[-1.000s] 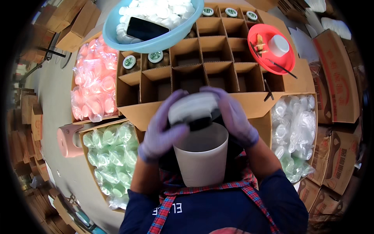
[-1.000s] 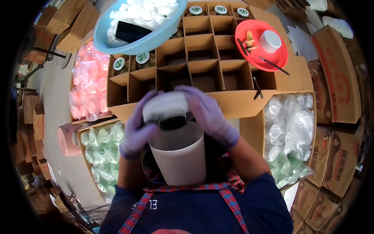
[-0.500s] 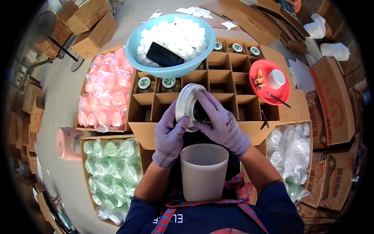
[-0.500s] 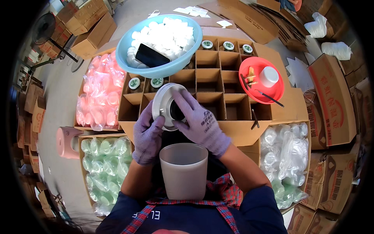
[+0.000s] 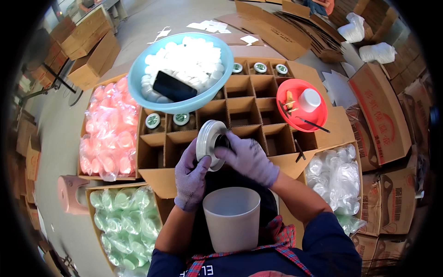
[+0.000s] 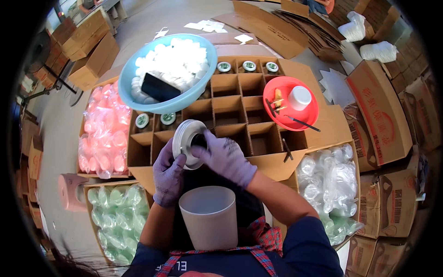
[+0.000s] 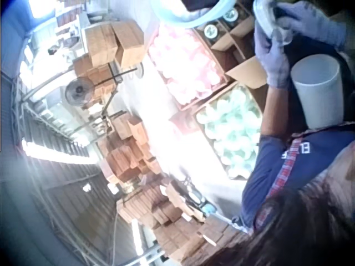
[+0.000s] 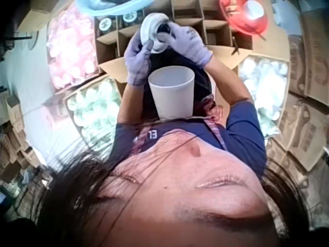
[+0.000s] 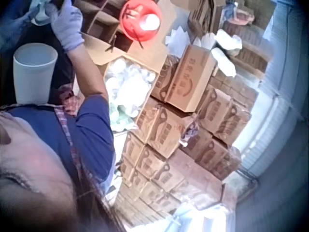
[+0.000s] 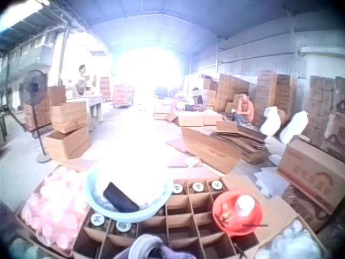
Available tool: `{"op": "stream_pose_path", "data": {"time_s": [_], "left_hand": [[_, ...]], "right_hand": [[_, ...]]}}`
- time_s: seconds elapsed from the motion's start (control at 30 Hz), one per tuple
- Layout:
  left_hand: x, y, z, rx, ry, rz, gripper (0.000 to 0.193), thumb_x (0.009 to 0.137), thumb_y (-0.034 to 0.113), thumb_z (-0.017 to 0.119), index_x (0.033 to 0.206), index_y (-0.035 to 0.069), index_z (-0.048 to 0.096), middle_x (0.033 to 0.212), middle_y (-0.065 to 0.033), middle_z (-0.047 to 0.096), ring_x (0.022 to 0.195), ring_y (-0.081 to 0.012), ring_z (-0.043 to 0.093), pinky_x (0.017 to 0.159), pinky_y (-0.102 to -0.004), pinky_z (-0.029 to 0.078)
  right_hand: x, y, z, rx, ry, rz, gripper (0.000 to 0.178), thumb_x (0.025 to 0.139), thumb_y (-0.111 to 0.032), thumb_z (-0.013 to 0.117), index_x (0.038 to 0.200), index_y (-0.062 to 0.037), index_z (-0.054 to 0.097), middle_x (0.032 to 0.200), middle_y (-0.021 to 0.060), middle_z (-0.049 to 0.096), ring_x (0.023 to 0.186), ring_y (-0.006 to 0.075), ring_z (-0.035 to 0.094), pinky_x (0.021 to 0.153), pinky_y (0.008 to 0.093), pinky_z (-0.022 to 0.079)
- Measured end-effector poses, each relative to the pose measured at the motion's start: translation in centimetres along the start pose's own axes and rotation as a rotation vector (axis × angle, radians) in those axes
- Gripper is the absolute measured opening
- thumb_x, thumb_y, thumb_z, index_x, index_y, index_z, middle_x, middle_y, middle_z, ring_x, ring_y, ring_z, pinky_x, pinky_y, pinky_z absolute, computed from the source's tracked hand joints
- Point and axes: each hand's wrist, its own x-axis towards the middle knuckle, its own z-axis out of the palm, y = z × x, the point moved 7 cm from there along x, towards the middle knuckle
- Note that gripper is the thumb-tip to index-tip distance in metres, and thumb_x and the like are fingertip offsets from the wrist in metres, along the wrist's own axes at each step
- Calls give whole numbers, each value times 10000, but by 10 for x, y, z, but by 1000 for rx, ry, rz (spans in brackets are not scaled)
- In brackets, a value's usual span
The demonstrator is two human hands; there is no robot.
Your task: The person assembles thermos bottles by inserting inner liners into outer shells, screwing on lids, and placing the finished units into plastic bags. The person handles multiple bottles, including green and white ones, in a repetitive assembly line process.
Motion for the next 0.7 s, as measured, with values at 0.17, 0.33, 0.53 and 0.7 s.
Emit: {"op": "stream_pose_path", "data": {"time_s": [0.17, 0.33, 0.53, 0.7], "left_hand": [[38, -20, -45, -64, 144, -46, 510, 1002, 136, 614, 1452, -46, 456, 1352, -120, 589, 1237, -199, 554, 1083, -341, 430], [44, -40, -101, 363, 360, 171, 581, 1028, 66, 521, 1549, -35, 285, 1435, -133, 517, 1309, -214, 498, 1120, -357, 388], [9, -2, -77, 1016, 279, 261, 637, 909, 67, 593, 1502, -43, 388, 1540, -205, 423, 1446, -313, 384, 1208, -413, 258], [-3, 37, -39, 993, 125, 343, 557, 834, -7, 653, 1377, -59, 538, 1409, -225, 555, 1334, -355, 519, 1134, -433, 384]], "right_hand": [[83, 77, -100, -213, 428, 85, 354, 971, -410, 608, 1025, -66, 669, 903, 183, 701, 880, 394, 675, 763, 479, 538], [230, 241, -144, -589, 348, 396, 455, 899, -353, 636, 1252, -72, 584, 1302, 234, 604, 1243, 382, 572, 1041, 477, 469], [272, 283, -135, -876, 37, 551, 434, 831, -380, 672, 1185, -134, 725, 1204, 168, 694, 1191, 327, 643, 1028, 429, 479], [227, 154, -194, -794, 552, 226, 514, 742, -360, 762, 1186, -115, 680, 1157, 174, 676, 1095, 362, 634, 987, 430, 495]]}}
